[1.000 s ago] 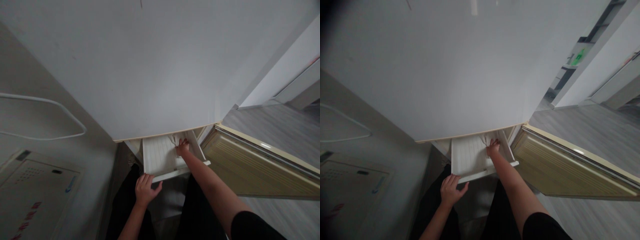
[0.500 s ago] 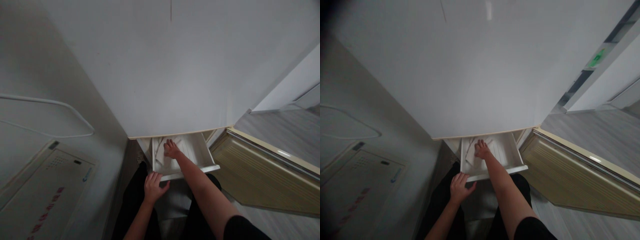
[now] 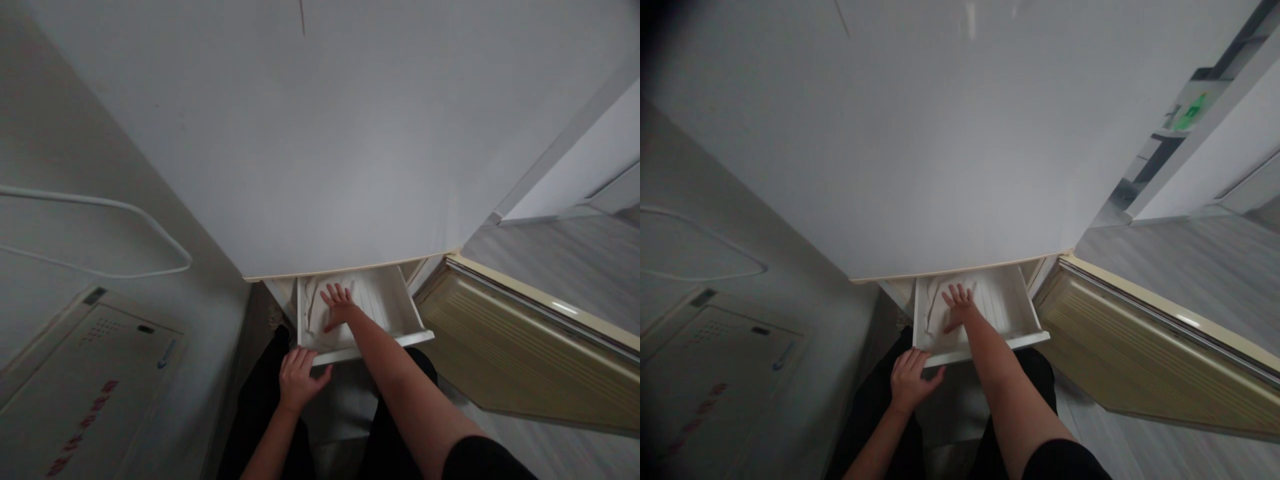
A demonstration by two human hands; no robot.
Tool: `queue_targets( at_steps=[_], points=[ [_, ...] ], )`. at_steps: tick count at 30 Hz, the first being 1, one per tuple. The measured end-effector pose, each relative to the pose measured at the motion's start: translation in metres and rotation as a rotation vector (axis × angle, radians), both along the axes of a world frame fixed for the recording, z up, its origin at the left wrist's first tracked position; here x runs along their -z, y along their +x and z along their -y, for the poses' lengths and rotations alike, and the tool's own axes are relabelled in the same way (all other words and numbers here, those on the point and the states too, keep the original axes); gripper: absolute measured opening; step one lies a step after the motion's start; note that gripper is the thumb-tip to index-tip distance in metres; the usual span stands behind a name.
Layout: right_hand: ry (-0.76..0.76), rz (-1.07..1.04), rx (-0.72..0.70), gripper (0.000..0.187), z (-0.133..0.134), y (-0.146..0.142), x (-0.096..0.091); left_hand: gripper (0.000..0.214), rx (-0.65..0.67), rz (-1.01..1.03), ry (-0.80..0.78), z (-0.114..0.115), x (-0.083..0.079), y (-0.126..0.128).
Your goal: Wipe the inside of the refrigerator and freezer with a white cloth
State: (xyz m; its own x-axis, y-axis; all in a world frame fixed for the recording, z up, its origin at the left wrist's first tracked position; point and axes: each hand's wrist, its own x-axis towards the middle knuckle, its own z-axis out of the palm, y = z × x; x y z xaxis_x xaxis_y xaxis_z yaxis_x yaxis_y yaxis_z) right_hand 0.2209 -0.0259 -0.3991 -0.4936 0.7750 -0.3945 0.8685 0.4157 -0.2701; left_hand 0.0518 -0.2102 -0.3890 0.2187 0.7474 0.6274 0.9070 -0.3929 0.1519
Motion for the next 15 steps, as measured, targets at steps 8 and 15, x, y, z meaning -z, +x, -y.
queue_targets(
  at_steps=[8, 15],
  points=[
    [-0.058, 0.261, 0.270, 0.156, 0.004, 0.133, -0.016, 0.025, 0.010, 0.015, -0.013, 0.000, -0.001, 0.001],
    [-0.046, 0.416, 0.142, 0.173, 0.014, 0.118, -0.013, 0.027, 0.011, 0.028, 0.012, -0.002, 0.001, 0.003]
  ],
)
